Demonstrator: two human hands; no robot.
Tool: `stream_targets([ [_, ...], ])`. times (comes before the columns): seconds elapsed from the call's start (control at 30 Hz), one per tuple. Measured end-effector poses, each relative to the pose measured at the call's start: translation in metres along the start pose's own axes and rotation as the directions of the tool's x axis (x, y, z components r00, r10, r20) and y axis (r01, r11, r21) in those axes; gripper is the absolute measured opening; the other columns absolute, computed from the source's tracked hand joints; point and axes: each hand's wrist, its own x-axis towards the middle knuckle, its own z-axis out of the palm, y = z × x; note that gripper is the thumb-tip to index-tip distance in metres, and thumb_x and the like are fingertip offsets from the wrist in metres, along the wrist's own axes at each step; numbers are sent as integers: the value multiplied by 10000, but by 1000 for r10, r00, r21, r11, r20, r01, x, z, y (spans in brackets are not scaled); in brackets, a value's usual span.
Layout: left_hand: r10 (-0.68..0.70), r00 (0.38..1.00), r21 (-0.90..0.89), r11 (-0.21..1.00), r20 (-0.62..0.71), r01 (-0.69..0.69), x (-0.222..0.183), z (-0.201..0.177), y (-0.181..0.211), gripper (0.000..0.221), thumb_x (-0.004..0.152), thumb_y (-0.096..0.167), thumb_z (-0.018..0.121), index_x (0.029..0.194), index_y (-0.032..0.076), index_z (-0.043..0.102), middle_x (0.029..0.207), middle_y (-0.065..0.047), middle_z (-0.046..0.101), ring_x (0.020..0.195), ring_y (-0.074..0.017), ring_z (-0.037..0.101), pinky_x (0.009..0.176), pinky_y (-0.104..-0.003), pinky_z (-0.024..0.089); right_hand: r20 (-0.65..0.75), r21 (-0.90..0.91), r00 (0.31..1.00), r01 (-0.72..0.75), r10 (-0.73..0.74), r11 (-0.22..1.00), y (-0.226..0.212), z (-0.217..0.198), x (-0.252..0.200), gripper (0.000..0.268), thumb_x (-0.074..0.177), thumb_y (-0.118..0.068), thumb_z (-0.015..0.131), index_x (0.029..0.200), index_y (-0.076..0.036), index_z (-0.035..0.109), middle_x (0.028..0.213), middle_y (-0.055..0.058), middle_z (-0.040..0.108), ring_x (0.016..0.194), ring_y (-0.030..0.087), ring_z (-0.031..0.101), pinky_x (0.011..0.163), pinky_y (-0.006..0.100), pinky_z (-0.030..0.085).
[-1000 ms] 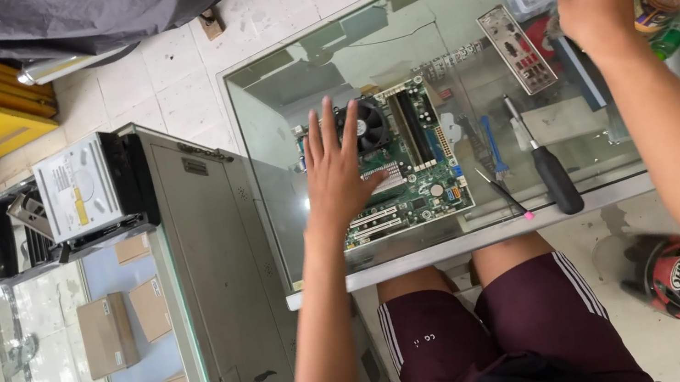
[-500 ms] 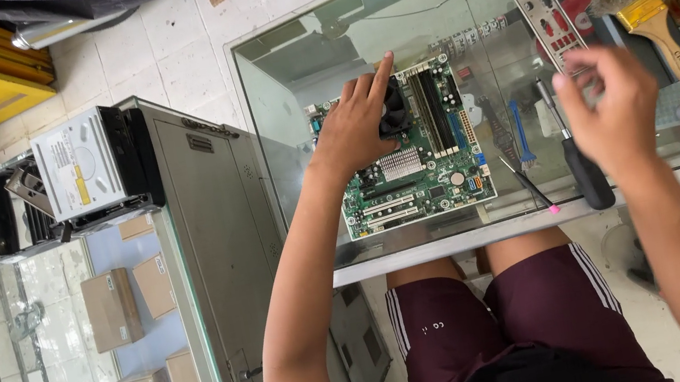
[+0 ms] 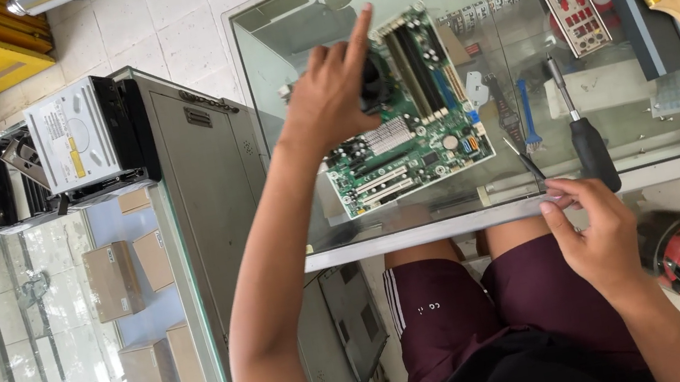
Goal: The person inspects a motherboard using a screwdriver to check components and then cleans a computer case panel using a brush.
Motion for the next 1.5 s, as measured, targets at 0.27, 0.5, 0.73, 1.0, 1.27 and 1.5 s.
stream_targets([
  [0.27, -232, 962, -194, 960, -141, 203, -57, -103, -45, 1360, 858, 361, 961, 1661, 182, -123, 1169, -216, 635, 1063, -370, 600, 831, -481, 616, 33, 13, 999, 13, -14, 1000, -3, 6, -6, 257, 1007, -119, 677, 1219, 25, 682, 1056, 123, 711, 896, 210, 666, 874, 335, 551],
  [0.5, -318, 904, -143, 947, -287, 288, -90, -191, -54, 932, 871, 384, 917, 1418, 62, 235, 1143, -264, 587, 1095, -482, 593, 953, -634, 450, 72, 37, 997, -5, 2, 999, -11, 20, -14, 236, 1004, -138, 673, 1207, -17, 688, 1039, 105, 714, 915, 203, 680, 883, 339, 567],
  [0.73, -290, 927, -170, 952, -240, 254, -84, -150, -31, 1224, 831, 316, 912, 1627, 119, 4, 1107, -185, 618, 976, -331, 568, 729, -411, 544, 142, 56, 989, 34, -42, 998, -28, 31, -19, 254, 989, -196, 651, 1177, -32, 698, 1011, 76, 720, 874, 189, 697, 859, 332, 566],
  [1.0, 9, 987, -123, 992, -161, -29, -62, -67, 8, 1547, 609, 288, 1024, 1670, 168, -96, 1298, -163, 626, 1123, -331, 556, 1020, -462, 571, 180, 109, 983, 7, -27, 994, -42, 35, -33, 259, 960, -175, 662, 1182, -44, 691, 961, 44, 709, 855, 154, 682, 871, 284, 584],
  [1.27, 223, 973, 9, 975, -61, -223, -49, -18, 14, 1526, 545, 431, 1031, 1674, 153, 43, 1314, -141, 552, 1162, -344, 519, 959, -486, 521, 166, 119, 986, -22, 2, 993, -31, 38, -32, 257, 956, -170, 665, 1174, -37, 695, 930, 43, 711, 862, 164, 683, 886, 305, 587],
  [1.5, 229, 972, -111, 966, -57, -234, -50, 15, 14, 1439, 579, 333, 981, 1670, 113, 69, 1281, -135, 573, 1148, -356, 526, 929, -461, 502, 193, 136, 981, -40, 13, 990, -31, 43, -24, 254, 951, -154, 668, 1177, -40, 688, 981, 44, 729, 859, 149, 689, 875, 291, 588],
])
